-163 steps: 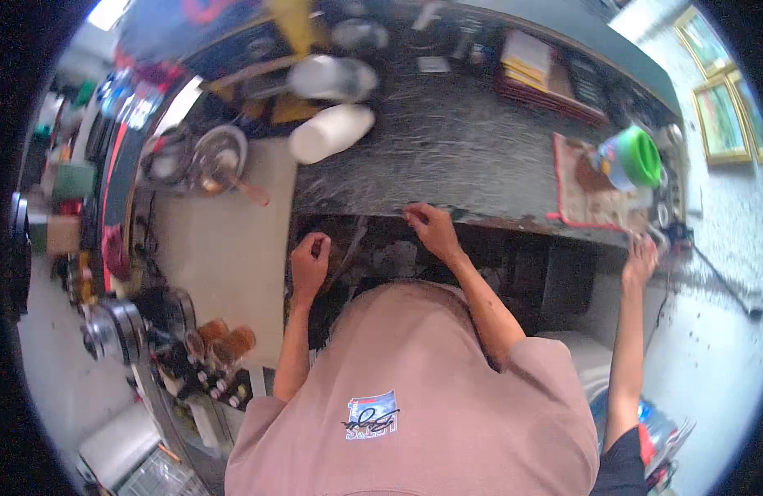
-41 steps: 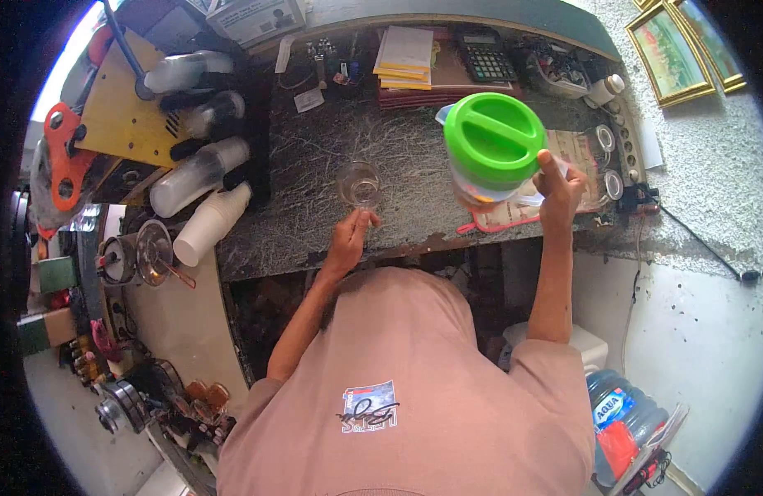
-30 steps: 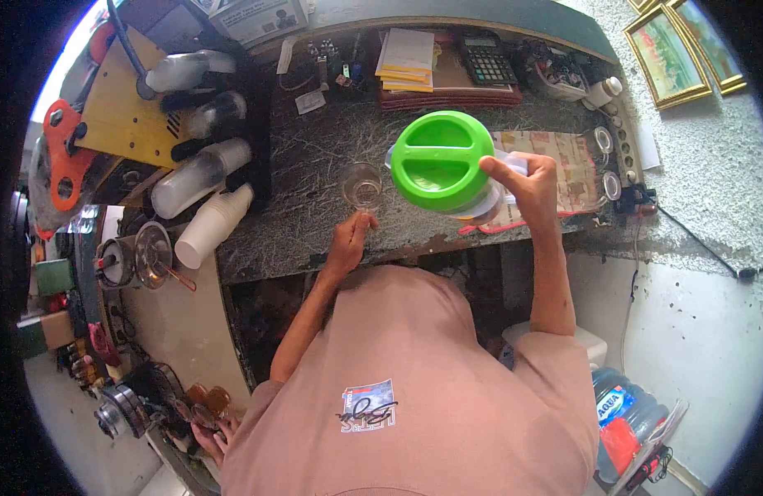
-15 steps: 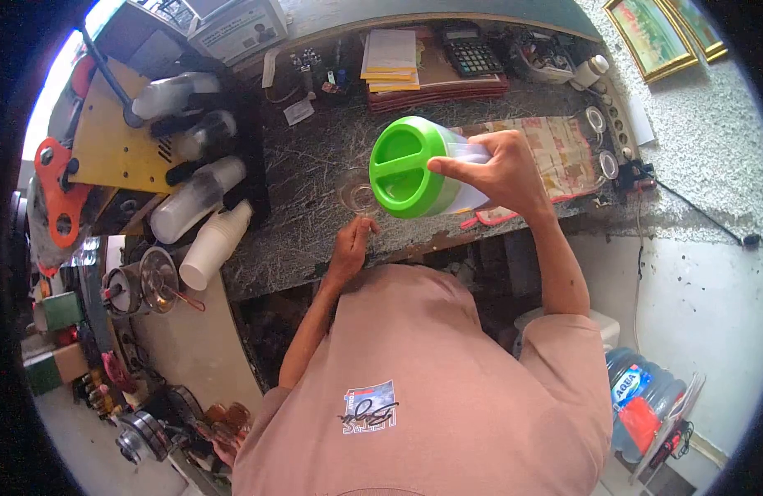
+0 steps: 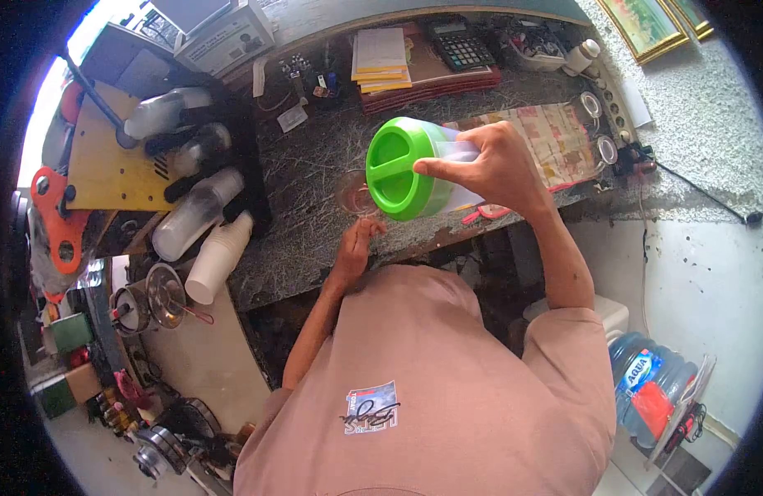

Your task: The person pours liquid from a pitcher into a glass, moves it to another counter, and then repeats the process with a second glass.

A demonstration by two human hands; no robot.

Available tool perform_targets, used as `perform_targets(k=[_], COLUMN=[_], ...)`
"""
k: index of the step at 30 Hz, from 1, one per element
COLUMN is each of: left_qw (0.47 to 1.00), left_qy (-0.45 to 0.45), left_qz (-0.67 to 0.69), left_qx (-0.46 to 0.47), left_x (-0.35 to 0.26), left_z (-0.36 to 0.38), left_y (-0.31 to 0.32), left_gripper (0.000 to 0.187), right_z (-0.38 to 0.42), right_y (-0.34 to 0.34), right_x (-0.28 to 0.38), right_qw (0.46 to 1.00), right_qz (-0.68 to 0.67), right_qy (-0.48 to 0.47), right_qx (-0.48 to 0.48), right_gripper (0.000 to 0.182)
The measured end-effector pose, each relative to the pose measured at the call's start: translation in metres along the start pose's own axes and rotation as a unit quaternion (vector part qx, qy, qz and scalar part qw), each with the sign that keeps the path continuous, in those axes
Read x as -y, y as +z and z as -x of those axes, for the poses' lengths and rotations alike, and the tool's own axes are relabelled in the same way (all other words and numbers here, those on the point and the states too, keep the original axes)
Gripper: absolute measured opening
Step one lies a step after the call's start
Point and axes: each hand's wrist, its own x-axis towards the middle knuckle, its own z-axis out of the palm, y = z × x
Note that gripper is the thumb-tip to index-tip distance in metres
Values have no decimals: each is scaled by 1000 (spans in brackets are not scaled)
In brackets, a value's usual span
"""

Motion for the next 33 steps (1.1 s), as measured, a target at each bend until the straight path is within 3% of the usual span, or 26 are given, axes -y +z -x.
perform_targets(k=[5,7,10,13,33], left_qw=[999,999,998,999,999], left_qy=[-34,-36,-40,-42,-33], left_qz=[-27,-25,-22,-22,-18], left_qx=[23,28,31,27,4], left_x=[-9,-7,-8,-6,0], left_z=[-5,-4,-5,-3,-2], left_y=[-10,-11,-11,-10,-7], left_gripper=[47,48,49,50,44], right_z=[3,3,5,5,4], right_y=[-4,-3,-9,-15,-31], right_x=[7,4,12,17,41], right_qw=[1000,999,999,1000,998], right_qz=[23,-4,20,24,65], right_qy=[-7,-9,-28,19,-3], right_qx=[-10,-31,-19,4,5], right_gripper=[40,51,41,42,45])
